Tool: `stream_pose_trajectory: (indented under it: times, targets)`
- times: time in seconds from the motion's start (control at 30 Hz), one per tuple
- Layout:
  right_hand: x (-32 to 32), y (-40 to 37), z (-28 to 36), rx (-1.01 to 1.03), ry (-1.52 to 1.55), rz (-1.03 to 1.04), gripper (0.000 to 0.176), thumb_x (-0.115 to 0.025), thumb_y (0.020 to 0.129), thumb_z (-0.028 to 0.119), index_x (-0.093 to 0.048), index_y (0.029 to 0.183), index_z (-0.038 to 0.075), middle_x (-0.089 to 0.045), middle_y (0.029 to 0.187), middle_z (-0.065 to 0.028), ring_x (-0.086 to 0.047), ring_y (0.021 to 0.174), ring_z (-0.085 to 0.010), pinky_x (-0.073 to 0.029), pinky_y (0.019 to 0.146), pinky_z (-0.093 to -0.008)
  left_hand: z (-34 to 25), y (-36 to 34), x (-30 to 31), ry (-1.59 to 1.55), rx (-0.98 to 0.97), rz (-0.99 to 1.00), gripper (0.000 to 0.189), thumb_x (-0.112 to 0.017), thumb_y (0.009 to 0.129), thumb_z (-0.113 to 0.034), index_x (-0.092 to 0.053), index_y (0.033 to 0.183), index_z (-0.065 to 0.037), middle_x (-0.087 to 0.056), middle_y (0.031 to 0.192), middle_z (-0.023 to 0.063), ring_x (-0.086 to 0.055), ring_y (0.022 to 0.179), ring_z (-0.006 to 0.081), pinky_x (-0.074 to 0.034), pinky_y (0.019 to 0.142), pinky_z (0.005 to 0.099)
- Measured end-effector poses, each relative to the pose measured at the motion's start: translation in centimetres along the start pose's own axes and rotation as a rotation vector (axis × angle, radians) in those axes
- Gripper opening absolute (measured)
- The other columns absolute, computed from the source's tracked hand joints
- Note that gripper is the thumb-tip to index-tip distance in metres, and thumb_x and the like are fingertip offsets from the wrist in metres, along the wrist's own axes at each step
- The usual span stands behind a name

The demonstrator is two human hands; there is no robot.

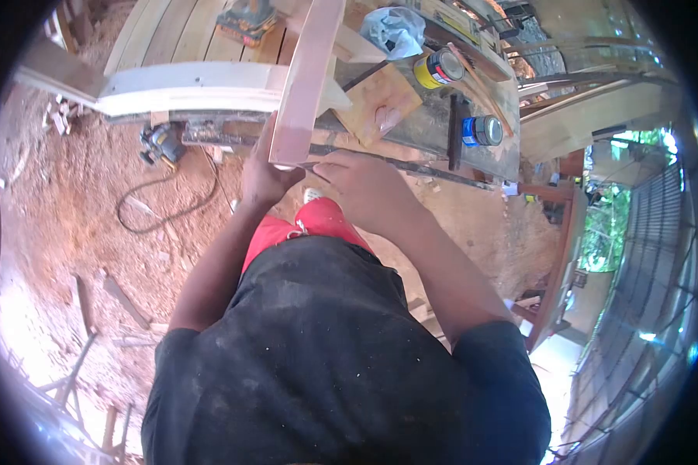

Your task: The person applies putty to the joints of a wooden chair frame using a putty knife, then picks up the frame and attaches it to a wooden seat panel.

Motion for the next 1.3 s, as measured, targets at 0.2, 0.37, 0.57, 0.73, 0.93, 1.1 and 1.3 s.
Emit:
stream_pose_trajectory:
  times: [0.2, 0.37, 0.57, 0.73, 0.93, 1.1, 1.3]
  targets:
    - [3.0, 0.8, -5.4, -0.077, 0.294, -0.224, 0.046, -0.056, 0.082, -0.007, -0.069, 0.125, 0.001, -0.069, 0.12, -0.017, -0.067, 0.108, -0.0352, -0.053, 0.094, -0.0396, -0.8, 0.4, -0.1, -0.01, 0.04, 0.004, 0.107, -0.082, 0.068, -0.019, -0.031, 0.162, -0.009, -0.058, 0.145, 0.0228, -0.06, 0.129, 0.0403, -0.053, 0.104, 0.0466]
    - [3.4, -0.4, -13.1, -0.203, 0.491, -0.386, 0.042, -0.06, 0.082, -0.002, -0.068, 0.123, -0.002, -0.071, 0.109, -0.0159, -0.069, 0.096, -0.0234, -0.053, 0.086, -0.0351, -1.1, 0.2, -0.4, -0.051, 0.023, 0.002, 0.108, -0.086, 0.069, -0.017, -0.03, 0.162, -0.008, -0.064, 0.138, 0.0198, -0.066, 0.124, 0.0331, -0.055, 0.101, 0.0413]
    - [5.8, -3.5, -27.4, -0.492, 0.497, -0.469, 0.041, -0.07, 0.075, 0.004, -0.07, 0.117, 0.001, -0.07, 0.09, -0.0078, -0.064, 0.082, -0.0175, -0.053, 0.081, -0.0315, 0.9, -0.9, -1.5, 0.033, 0.236, -0.02, 0.08, -0.087, 0.072, -0.021, -0.055, 0.143, -0.002, -0.073, 0.116, 0.0148, -0.071, 0.105, 0.0232, -0.056, 0.091, 0.0371]
    - [2.6, -4.9, -42.4, -0.733, 0.668, -0.482, 0.056, -0.072, 0.066, 0.012, -0.067, 0.121, 0.001, -0.072, 0.102, -0.0154, -0.068, 0.091, -0.0243, -0.054, 0.082, -0.036, -0.3, -2.1, -3.0, 0.103, 0.262, -0.209, 0.049, -0.087, 0.073, -0.025, -0.07, 0.11, 0.002, -0.074, 0.098, 0.0133, -0.071, 0.088, 0.0235, -0.056, 0.08, 0.0386]
    - [-2.2, -1.1, -50.0, -0.703, 0.773, -0.298, 0.063, -0.073, 0.064, 0.012, -0.063, 0.125, -0.001, -0.069, 0.117, -0.0199, -0.067, 0.109, -0.0309, -0.052, 0.095, -0.0394, 0.8, -2.6, -3.2, 0.105, 0.313, -0.273, 0.045, -0.09, 0.076, -0.019, -0.071, 0.111, 0.0, -0.073, 0.103, 0.0093, -0.069, 0.093, 0.0208, -0.056, 0.084, 0.0356]
    - [-4.3, 1.4, -53.2, -0.587, 0.516, -0.26, 0.063, -0.075, 0.069, 0.015, -0.061, 0.129, 0.0, -0.069, 0.121, -0.0224, -0.067, 0.115, -0.0361, -0.053, 0.098, -0.0436, 0.4, -2.6, -2.7, 0.211, 0.427, -0.198, 0.048, -0.091, 0.074, -0.021, -0.072, 0.114, -0.001, -0.075, 0.107, 0.0098, -0.071, 0.096, 0.0208, -0.057, 0.086, 0.0365]
    - [-0.9, 1.5, -49.8, -0.575, 0.1, -0.271, 0.054, -0.071, 0.08, 0.017, -0.061, 0.13, -0.002, -0.069, 0.119, -0.0271, -0.066, 0.114, -0.0447, -0.052, 0.101, -0.0498, -1.6, -2.6, -2.7, 0.213, 0.481, -0.203, 0.055, -0.092, 0.072, -0.024, -0.071, 0.117, -0.001, -0.074, 0.112, 0.0116, -0.07, 0.105, 0.0232, -0.056, 0.091, 0.0392]
Point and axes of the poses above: each hand's wrist, its own y-axis towards the middle knuckle, its own x-axis out of the back of the hand, z = x × y, the point moved 5 cm from there along y, towards the middle knuckle
